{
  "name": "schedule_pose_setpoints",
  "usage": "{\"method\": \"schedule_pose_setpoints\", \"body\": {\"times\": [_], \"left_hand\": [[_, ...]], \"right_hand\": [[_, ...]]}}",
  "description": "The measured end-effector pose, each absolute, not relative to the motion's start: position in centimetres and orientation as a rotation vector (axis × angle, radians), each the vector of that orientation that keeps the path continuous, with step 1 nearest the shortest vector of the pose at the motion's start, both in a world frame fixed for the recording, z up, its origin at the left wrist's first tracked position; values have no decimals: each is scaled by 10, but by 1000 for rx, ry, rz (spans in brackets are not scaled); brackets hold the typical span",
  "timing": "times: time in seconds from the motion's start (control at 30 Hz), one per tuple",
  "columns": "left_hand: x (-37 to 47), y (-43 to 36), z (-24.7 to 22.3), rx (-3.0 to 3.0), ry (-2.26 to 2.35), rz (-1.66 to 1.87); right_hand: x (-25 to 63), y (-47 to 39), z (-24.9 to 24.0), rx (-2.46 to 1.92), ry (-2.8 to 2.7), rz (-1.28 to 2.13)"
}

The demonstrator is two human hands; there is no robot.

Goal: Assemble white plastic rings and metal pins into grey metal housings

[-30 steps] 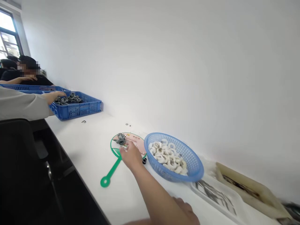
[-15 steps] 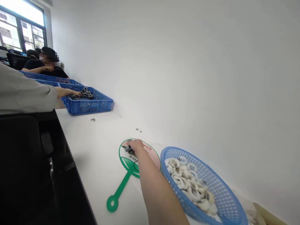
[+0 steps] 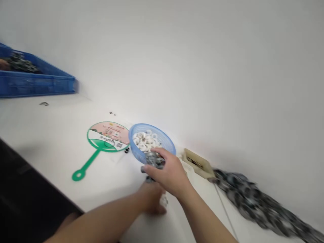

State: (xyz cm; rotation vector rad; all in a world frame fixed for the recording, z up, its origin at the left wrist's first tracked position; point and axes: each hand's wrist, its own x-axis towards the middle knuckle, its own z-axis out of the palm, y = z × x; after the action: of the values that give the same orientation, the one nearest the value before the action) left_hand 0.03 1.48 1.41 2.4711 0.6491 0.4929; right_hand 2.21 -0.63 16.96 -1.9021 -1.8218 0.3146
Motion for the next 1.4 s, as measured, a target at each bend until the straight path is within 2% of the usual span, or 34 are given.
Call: {"method": "schedule_pose_setpoints", "body": {"times": [0.17,0.27,0.67,0.9,1.0,1.17,1.4], "left_hand": [[3,15,4,2596,699,497],[-4,11,2,2597,738,489],[-21,0,0,2615,822,552],[-18,4,0,2618,828,562],[-18,5,1,2613,846,517],[-18,7,-1,2622,839,525],[-20,11,-3,2603,832,527]], "right_hand": [[131,-94,139,-2304,-1196,405],[165,-117,121,-2493,-1142,379],[170,-97,81,-2749,-1343,343],[173,-96,86,-2594,-1311,785],[173,-95,86,-2593,-1307,814],[163,-90,90,-2717,-1366,640],[147,-93,85,-2831,-1678,146]]}}
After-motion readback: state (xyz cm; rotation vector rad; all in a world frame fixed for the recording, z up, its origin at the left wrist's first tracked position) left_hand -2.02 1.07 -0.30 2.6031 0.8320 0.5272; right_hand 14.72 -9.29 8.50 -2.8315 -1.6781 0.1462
